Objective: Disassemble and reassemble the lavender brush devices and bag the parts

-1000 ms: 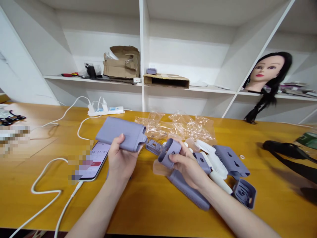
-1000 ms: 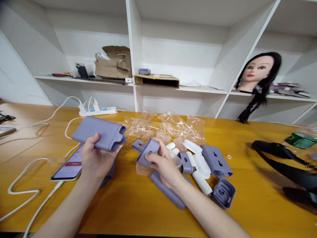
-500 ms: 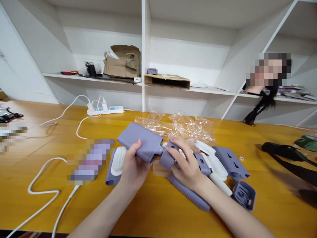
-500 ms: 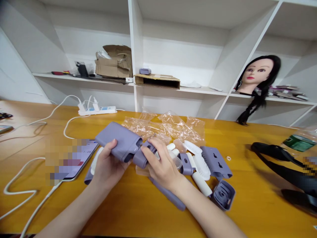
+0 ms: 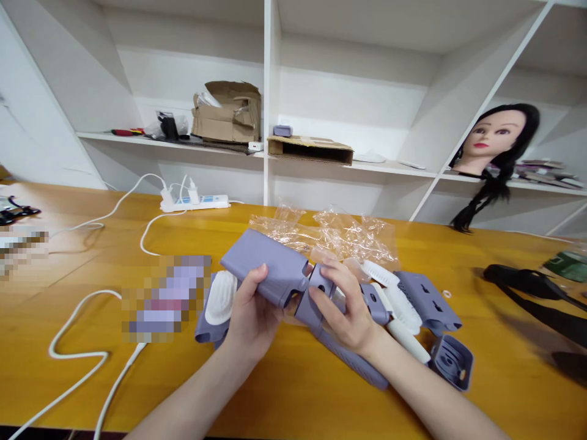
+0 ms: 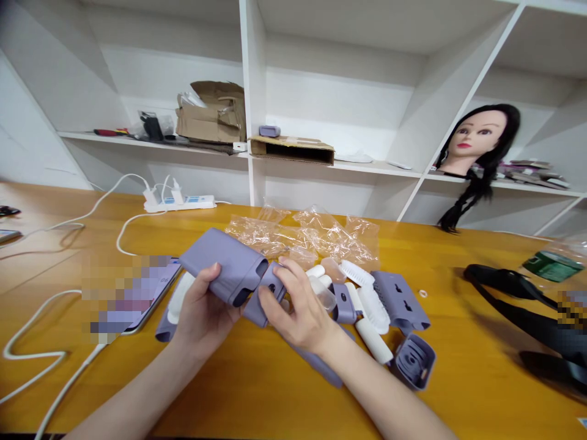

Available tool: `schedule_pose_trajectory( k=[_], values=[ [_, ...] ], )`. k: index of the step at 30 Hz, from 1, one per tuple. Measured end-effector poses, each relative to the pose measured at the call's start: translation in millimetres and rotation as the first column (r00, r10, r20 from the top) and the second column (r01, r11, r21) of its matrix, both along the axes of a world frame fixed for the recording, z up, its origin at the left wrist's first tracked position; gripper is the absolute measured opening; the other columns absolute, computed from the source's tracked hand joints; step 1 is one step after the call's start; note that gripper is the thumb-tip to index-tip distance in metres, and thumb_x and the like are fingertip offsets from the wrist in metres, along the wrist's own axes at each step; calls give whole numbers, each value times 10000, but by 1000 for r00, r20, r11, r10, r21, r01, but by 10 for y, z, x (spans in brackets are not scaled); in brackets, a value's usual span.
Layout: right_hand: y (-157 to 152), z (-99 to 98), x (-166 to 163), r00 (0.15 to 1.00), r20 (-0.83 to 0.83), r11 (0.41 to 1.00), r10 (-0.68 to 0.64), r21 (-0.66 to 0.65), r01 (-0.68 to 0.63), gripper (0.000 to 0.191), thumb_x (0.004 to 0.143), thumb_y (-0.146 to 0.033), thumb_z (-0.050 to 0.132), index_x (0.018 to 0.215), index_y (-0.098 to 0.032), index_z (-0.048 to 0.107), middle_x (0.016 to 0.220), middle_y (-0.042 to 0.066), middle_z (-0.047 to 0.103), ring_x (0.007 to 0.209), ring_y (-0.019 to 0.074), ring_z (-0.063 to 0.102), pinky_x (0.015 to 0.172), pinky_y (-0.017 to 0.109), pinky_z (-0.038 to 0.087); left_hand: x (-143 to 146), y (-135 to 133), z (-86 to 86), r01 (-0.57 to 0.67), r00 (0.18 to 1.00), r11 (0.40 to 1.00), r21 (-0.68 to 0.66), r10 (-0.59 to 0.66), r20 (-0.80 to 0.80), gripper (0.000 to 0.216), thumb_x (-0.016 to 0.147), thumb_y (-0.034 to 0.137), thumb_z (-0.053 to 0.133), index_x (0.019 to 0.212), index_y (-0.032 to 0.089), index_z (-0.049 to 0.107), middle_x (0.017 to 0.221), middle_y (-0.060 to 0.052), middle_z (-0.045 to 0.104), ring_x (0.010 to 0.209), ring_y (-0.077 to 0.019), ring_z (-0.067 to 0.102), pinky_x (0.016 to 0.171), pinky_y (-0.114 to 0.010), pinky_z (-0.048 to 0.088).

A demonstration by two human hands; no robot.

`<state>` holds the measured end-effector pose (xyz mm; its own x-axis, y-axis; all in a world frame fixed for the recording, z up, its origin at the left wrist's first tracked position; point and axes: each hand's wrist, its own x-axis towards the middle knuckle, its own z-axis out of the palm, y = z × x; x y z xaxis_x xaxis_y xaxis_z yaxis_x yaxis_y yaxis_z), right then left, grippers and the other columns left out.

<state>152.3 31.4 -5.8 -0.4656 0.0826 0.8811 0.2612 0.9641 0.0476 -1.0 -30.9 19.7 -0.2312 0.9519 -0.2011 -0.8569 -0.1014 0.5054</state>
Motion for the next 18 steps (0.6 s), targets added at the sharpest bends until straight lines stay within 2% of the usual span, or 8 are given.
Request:
schedule_pose_trajectory(
  k=[3,6,8,11,13,16,18],
  values=[
    [16,-73,20,1000,-22,984,-9,-179,5,378,810,-135,571,1148,-302,550,1145,77,588,1200,327,498,983,592,434,6,-1,2,22,1000,1000,17,-22,-12,237,715,267,650,933,175,627,838,-41,718,684,-194,675,508,-268,536],
    [16,-85,3,999,-54,962,-4,-274,-11,551,809,-160,582,1305,-320,403,1216,92,553,1228,336,473,1007,606,408,4,-6,-5,48,999,999,14,-48,-19,241,730,273,638,949,174,627,847,-48,718,702,-205,676,531,-289,546],
    [9,-48,-19,1000,-13,971,-21,-240,17,651,806,-110,555,1361,-337,299,1301,105,479,1262,333,435,1007,605,403,-6,-5,-17,88,996,996,12,-88,-6,245,756,285,618,977,181,630,867,-49,721,712,-207,678,559,-304,556],
    [-14,33,-33,987,140,987,-74,-128,92,726,746,-6,509,1339,-370,300,1441,98,287,1335,365,306,997,625,375,-33,14,-42,115,993,993,-2,-115,24,278,778,281,601,1042,196,623,924,-49,720,732,-197,680,593,-306,563],
    [-37,91,-19,966,249,984,-72,-141,110,767,695,-13,513,1357,-322,278,1480,125,171,1358,406,218,989,653,345,-52,34,-57,87,996,996,-15,-86,31,303,776,264,607,1071,199,617,946,-46,716,748,-193,679,587,-301,563],
    [-64,170,14,931,359,938,67,-341,64,766,701,-123,545,1385,-223,214,1473,172,131,1374,387,175,1029,621,314,-70,55,-63,22,1000,1000,-15,-22,18,296,771,231,612,1066,203,621,915,-24,717,739,-184,674,565,-296,564],
    [-69,200,21,940,306,893,150,-450,4,738,727,-196,583,1372,-225,226,1455,160,180,1378,341,194,1070,569,293,-69,55,-58,-13,1000,1000,1,13,5,286,770,215,613,1056,204,624,889,-12,717,729,-175,671,554,-282,561]
  ],
)
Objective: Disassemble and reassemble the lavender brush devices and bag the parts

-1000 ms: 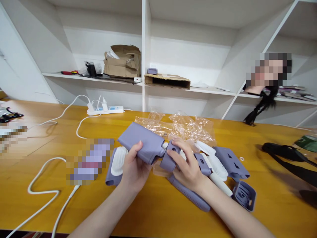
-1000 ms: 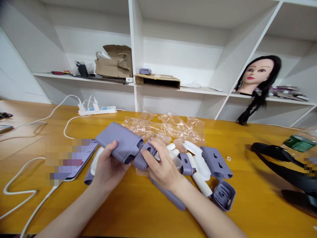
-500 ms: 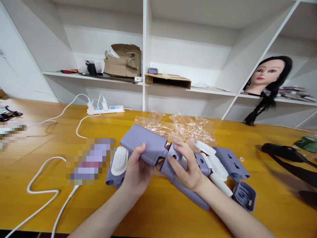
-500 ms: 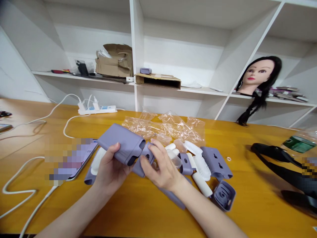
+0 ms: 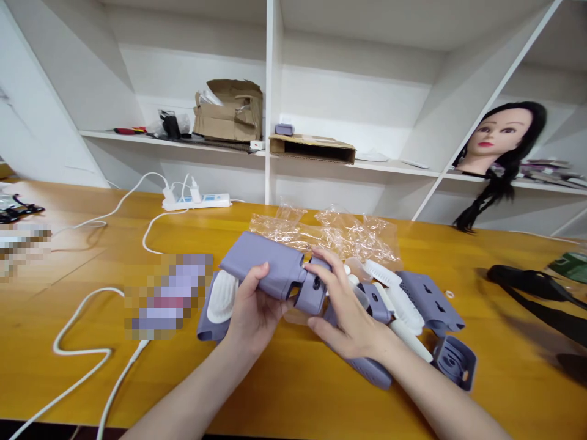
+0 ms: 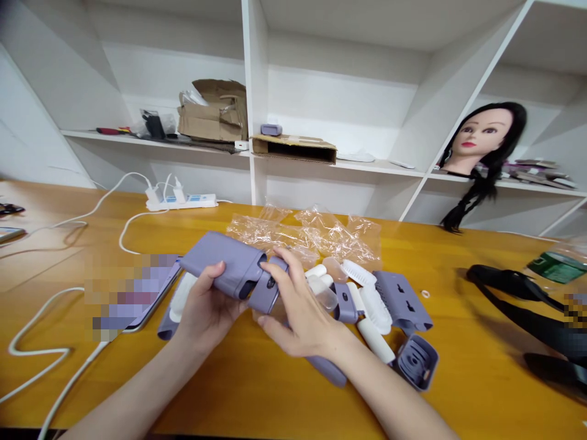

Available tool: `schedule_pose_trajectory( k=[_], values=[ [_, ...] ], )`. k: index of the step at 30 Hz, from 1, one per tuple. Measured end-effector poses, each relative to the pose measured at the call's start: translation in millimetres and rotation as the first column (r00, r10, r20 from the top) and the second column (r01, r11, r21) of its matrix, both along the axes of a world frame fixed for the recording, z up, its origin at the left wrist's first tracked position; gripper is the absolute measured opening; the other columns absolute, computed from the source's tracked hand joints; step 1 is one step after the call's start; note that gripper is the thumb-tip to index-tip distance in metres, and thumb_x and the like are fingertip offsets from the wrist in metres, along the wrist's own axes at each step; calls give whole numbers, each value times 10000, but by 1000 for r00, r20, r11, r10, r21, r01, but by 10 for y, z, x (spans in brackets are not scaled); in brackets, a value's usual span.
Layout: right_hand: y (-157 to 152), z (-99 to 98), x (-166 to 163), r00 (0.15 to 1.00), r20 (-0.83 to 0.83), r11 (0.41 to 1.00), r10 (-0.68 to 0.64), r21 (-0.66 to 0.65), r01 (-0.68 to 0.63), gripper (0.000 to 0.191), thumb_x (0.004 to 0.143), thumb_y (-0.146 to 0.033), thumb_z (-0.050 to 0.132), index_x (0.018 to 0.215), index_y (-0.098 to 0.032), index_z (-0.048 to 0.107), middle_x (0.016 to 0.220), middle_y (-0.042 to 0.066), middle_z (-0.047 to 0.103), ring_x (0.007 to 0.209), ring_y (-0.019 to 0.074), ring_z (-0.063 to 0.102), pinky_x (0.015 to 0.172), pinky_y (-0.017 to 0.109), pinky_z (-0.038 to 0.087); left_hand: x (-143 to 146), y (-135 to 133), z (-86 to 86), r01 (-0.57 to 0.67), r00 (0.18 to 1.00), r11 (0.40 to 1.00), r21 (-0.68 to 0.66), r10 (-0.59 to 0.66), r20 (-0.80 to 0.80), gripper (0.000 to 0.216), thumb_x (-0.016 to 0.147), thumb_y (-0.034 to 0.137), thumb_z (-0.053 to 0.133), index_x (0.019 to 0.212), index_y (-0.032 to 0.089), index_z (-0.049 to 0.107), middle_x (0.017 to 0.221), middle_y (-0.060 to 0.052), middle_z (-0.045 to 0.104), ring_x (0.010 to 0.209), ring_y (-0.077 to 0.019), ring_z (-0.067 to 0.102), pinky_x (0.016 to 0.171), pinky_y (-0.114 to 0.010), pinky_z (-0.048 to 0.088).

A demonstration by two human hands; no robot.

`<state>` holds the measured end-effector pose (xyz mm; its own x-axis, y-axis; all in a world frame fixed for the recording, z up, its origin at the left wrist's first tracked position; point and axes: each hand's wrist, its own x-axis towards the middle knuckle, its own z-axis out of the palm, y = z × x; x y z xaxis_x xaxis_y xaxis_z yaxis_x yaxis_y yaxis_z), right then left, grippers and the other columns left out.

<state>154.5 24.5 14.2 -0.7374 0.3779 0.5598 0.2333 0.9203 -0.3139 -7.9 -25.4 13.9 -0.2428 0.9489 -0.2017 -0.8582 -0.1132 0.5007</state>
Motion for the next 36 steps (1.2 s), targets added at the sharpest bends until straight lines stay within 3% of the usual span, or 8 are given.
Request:
schedule_pose_trajectory(
  k=[4,9,18,25,30,36],
  values=[
    [-7,-18,-42,978,-187,981,-90,-186,55,902,675,-213,681,1404,-272,152,1406,131,303,1334,306,299,1086,531,294,19,-15,6,-47,998,997,65,49,-30,289,761,203,621,1051,199,623,858,-4,717,733,-167,670,555,-250,549],
    [-73,-43,-103,967,-176,940,-186,-320,122,977,649,-145,631,1434,-280,64,1380,127,352,1287,290,374,1043,516,365,46,-5,-20,-54,992,995,85,63,-109,332,743,211,623,1073,173,617,896,-32,717,800,-196,672,614,-270,554],
    [-32,-38,-55,978,-184,992,-94,-106,75,905,626,-147,589,1401,-233,129,1381,150,310,1327,305,309,1080,525,312,63,2,-21,-67,992,995,73,74,-100,317,680,198,658,994,171,623,764,-1,693,640,-163,651,510,-246,534],
    [-22,-24,-29,980,-190,997,-56,-60,45,885,610,-153,601,1382,-246,177,1362,127,337,1321,292,319,1094,503,304,44,-4,0,-51,996,998,43,54,-65,266,705,217,631,969,189,624,799,-12,697,649,-179,654,463,-257,522],
    [-30,-17,-26,981,-187,997,-59,-51,50,874,625,-158,602,1386,-252,181,1350,119,353,1308,289,336,1091,497,311,28,-18,3,-66,992,997,44,70,-102,270,631,201,684,893,177,624,690,8,676,546,-152,619,440,-245,521],
    [-50,-20,-14,979,-200,999,-42,2,43,871,600,-152,592,1375,-224,203,1329,126,356,1288,298,355,1081,516,313,13,-14,-8,-35,994,999,33,38,-101,217,610,204,690,811,156,624,695,0,684,555,-151,626,453,-247,538]
  ],
)
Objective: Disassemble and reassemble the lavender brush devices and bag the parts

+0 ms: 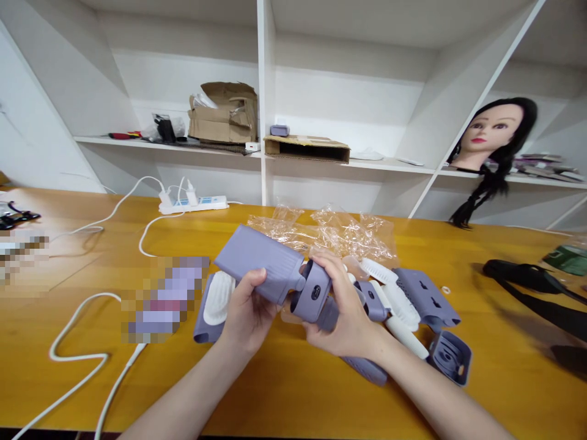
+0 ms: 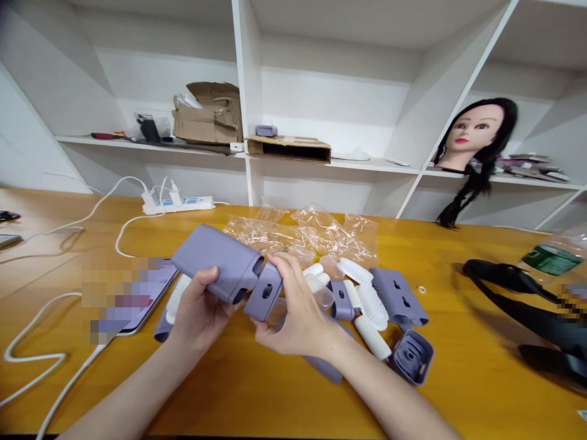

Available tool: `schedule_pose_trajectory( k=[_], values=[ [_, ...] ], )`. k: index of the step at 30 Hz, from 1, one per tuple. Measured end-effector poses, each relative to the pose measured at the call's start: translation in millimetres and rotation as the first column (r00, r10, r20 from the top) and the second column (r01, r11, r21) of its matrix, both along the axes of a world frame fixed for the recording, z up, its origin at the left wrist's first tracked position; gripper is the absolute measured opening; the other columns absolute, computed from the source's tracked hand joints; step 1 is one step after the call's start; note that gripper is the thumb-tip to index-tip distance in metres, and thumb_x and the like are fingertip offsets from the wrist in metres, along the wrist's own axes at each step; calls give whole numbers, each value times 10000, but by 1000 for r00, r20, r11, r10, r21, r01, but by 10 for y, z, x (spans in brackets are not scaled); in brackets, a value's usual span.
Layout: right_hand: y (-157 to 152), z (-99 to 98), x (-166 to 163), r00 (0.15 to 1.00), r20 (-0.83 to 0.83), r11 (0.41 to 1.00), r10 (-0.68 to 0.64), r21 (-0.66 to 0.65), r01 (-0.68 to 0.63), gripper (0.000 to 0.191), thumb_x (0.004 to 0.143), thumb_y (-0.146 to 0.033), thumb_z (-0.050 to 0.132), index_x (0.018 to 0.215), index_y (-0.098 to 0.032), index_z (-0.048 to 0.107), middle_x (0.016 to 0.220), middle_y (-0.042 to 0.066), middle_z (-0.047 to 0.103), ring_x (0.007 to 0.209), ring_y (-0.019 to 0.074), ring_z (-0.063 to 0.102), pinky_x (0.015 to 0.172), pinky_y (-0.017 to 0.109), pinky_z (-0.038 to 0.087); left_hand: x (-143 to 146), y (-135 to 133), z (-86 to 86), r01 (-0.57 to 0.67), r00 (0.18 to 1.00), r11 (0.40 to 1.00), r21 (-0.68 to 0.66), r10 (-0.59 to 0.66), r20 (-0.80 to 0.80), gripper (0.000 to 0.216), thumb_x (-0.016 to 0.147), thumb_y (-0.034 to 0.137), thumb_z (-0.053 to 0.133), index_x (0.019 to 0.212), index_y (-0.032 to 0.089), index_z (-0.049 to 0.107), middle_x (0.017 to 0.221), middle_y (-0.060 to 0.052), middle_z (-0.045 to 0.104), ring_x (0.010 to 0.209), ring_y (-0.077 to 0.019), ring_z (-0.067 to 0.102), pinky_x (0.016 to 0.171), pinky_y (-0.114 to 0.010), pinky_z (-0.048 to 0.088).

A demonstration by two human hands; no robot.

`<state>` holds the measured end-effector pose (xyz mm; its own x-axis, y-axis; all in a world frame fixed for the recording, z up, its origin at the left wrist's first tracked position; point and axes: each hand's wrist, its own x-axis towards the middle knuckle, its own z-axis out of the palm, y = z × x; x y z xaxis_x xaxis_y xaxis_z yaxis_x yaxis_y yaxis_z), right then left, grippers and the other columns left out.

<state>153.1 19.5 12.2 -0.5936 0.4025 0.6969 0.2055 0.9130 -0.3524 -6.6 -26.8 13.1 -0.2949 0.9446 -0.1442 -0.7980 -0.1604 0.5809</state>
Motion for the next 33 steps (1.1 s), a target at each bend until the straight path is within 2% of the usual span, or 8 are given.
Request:
schedule_pose_trajectory(
  k=[5,8,13,17,22,25,33],
  values=[
    [1,14,-8,999,-32,1000,19,22,-18,857,588,-138,587,1362,-195,225,1309,129,373,1273,280,362,1086,485,318,-20,-3,-11,22,999,1000,9,-21,-31,183,588,214,711,734,134,634,654,-1,660,570,-153,617,472,-261,549],
    [6,11,-15,999,-48,999,23,28,-22,854,587,-132,581,1361,-197,226,1302,123,380,1267,276,367,1082,477,325,-33,-10,-27,25,999,999,27,-24,-38,191,573,210,727,728,142,638,715,-9,681,616,-166,628,473,-265,548],
    [5,-2,-21,1000,-32,1000,2,31,-1,859,578,-131,580,1360,-205,233,1297,118,374,1260,284,378,1071,476,344,-11,-12,-52,28,999,1000,6,-28,-27,186,555,178,733,714,146,642,698,-3,682,616,-145,628,474,-215,531],
    [-18,-2,-19,1000,3,1000,-23,13,23,872,590,-144,598,1370,-204,214,1319,124,346,1281,286,358,1089,472,322,31,-16,-64,1,1000,1000,6,-1,15,228,564,166,720,781,166,651,747,4,695,686,-141,640,575,-216,550],
    [-30,30,-15,999,51,1000,-3,-5,4,894,587,-144,596,1376,-214,182,1308,120,340,1285,276,339,1090,464,321,74,-44,-64,45,997,998,38,-48,62,278,605,186,708,880,177,662,811,-2,704,775,-158,651,678,-248,554],
    [-11,46,-17,997,80,1000,9,-25,-7,902,589,-149,602,1376,-227,169,1311,116,338,1285,275,336,1088,467,321,97,-58,-51,49,993,999,13,-50,107,301,651,205,695,949,183,656,868,-12,712,809,-164,654,679,-261,554],
    [69,21,-15,992,116,998,48,-41,-44,907,606,-182,640,1375,-217,160,1321,130,329,1287,270,336,1094,461,312,90,-65,23,0,990,997,-76,11,138,231,740,213,648,969,192,665,900,-28,718,792,-161,659,637,-255,549]
  ],
)
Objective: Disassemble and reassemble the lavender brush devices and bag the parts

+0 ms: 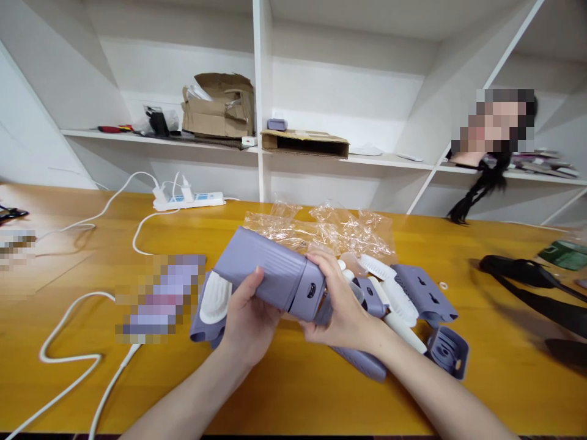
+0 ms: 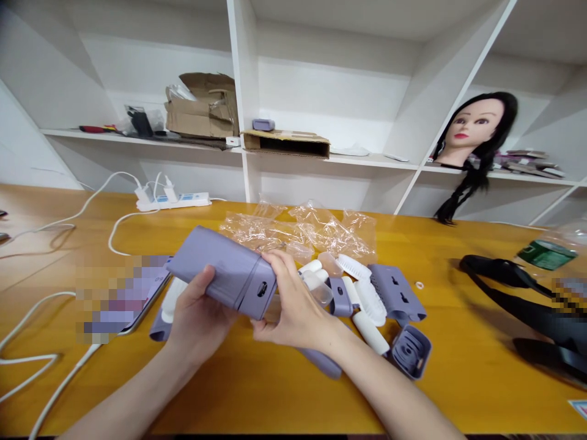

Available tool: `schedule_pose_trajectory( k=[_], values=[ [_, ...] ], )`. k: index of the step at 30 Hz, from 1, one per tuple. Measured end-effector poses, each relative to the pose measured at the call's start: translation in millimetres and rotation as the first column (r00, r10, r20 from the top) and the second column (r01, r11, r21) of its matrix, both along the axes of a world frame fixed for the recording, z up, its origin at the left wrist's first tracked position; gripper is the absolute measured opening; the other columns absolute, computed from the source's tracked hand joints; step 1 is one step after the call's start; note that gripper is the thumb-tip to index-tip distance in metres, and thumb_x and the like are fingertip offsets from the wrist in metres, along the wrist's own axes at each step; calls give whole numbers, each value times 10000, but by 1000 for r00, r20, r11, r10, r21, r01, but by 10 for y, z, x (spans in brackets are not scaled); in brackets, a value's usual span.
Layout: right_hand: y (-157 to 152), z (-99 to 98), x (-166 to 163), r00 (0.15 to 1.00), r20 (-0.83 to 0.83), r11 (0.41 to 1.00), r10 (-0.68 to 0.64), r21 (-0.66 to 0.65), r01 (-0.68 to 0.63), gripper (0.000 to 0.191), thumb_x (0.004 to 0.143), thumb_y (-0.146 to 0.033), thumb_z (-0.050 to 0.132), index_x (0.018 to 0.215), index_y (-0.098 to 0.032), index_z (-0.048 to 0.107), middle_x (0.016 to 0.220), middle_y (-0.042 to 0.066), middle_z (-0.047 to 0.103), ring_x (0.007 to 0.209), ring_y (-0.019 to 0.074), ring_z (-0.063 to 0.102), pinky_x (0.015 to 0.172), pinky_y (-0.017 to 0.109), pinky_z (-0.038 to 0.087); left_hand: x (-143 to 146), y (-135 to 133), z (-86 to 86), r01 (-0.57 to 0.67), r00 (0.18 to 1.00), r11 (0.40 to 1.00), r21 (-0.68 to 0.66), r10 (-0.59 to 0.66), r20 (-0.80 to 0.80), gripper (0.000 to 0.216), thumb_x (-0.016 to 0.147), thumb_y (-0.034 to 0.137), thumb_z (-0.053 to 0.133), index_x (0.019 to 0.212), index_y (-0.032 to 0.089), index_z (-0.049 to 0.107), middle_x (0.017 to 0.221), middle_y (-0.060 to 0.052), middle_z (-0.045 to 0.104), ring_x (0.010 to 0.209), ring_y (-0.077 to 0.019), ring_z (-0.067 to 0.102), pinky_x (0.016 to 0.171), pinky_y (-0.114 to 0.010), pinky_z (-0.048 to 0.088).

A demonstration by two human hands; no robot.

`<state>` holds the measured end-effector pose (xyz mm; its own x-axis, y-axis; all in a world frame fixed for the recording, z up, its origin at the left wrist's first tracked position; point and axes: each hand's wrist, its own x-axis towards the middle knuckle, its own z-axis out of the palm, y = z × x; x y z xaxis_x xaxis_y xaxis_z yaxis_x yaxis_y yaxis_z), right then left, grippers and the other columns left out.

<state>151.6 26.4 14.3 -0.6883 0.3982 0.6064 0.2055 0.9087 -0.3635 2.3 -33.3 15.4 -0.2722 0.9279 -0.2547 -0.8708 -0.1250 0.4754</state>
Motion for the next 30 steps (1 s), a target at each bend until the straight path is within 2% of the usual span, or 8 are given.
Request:
schedule_pose_trajectory(
  k=[5,10,17,22,26,30],
  values=[
    [14,5,3,1000,15,1000,12,8,-12,919,616,-204,653,1380,-215,143,1341,136,319,1310,270,313,1104,464,293,16,-14,-2,-9,1000,1000,25,10,-17,255,704,244,692,952,188,673,885,-28,718,810,-167,660,636,-243,543],
    [-37,25,9,997,70,1000,-14,-14,15,941,635,-226,648,1393,-207,90,1362,155,280,1326,294,284,1094,490,291,104,-23,-70,-89,993,993,72,94,-73,339,631,237,748,959,207,670,829,7,713,803,-155,658,667,-223,533],
    [-66,27,14,994,100,995,-54,-77,62,959,622,-207,644,1392,-245,73,1321,146,294,1267,313,354,1037,520,347,141,-73,-131,-150,973,983,106,166,-158,456,600,166,757,1032,260,649,898,43,704,877,-146,637,732,-225,517],
    [-51,25,5,997,61,996,-53,-69,57,957,612,-204,655,1392,-257,102,1325,131,324,1275,316,338,1047,523,331,81,-52,-83,-77,990,995,56,83,-111,400,594,200,766,978,227,659,849,23,713,828,-157,657,668,-217,528],
    [-56,14,-12,998,39,996,-46,-72,49,934,618,-199,650,1389,-251,125,1331,121,342,1283,290,337,1057,491,337,52,-16,-8,-92,994,996,-8,92,-53,272,682,211,697,951,213,660,842,7,715,786,-149,659,665,-231,544],
    [-77,4,-20,999,4,998,-53,-37,53,937,615,-203,648,1393,-249,129,1323,119,354,1270,292,352,1051,499,346,51,-21,17,-71,997,997,-2,71,-38,201,723,244,658,915,185,667,853,-20,715,809,-176,661,646,-249,543]
  ],
)
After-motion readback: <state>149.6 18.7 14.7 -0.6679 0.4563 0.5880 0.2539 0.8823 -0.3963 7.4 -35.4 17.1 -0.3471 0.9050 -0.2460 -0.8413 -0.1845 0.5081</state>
